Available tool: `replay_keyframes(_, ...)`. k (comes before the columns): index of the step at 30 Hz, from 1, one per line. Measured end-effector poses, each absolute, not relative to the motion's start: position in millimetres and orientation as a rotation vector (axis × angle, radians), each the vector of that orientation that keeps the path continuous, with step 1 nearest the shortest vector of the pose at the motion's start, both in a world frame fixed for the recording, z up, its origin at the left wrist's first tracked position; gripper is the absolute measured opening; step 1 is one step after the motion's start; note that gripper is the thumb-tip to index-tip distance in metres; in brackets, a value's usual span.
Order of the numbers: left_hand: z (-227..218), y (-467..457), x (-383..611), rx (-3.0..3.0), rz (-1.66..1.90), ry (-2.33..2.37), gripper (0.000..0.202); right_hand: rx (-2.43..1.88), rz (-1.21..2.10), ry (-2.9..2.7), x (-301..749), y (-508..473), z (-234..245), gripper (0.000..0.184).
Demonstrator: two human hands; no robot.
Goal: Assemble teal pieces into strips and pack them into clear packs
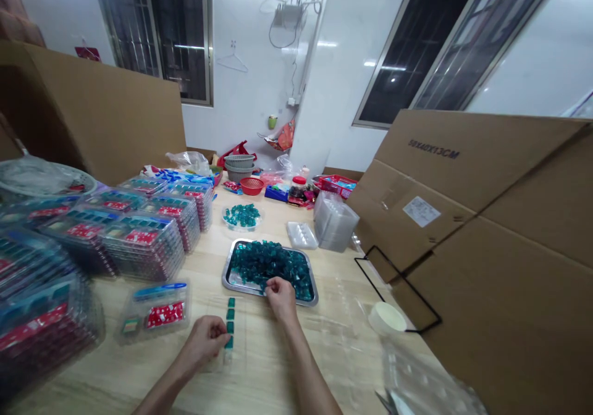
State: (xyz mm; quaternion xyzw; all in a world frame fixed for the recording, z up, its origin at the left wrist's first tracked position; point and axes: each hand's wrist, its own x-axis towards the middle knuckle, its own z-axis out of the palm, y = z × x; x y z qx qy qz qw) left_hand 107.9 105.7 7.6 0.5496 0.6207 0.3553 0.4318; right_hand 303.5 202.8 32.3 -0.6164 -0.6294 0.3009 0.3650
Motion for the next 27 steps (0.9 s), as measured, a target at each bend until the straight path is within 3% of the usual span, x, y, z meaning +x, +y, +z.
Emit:
replay_keyframes(4,10,107,110,1.291,0.984,1.499,0.014,-1.381,1.058,-1.497,296,173,34,0.032)
replay_keyframes(10,43,100,119,0.916,1.221,1.081,0.036,-1.006,1.591,-1.161,271,130,45,0.029)
replay_keyframes(16,47,89,116,0.845,1.201,1.004,0.041,-1.029,1.707,-1.157,262,111,36,0.036)
replay_keyframes(27,47,89,111,0.825,1.114,0.965,0.025,-1.044,1.707,-1.236,258,110,39,0.035)
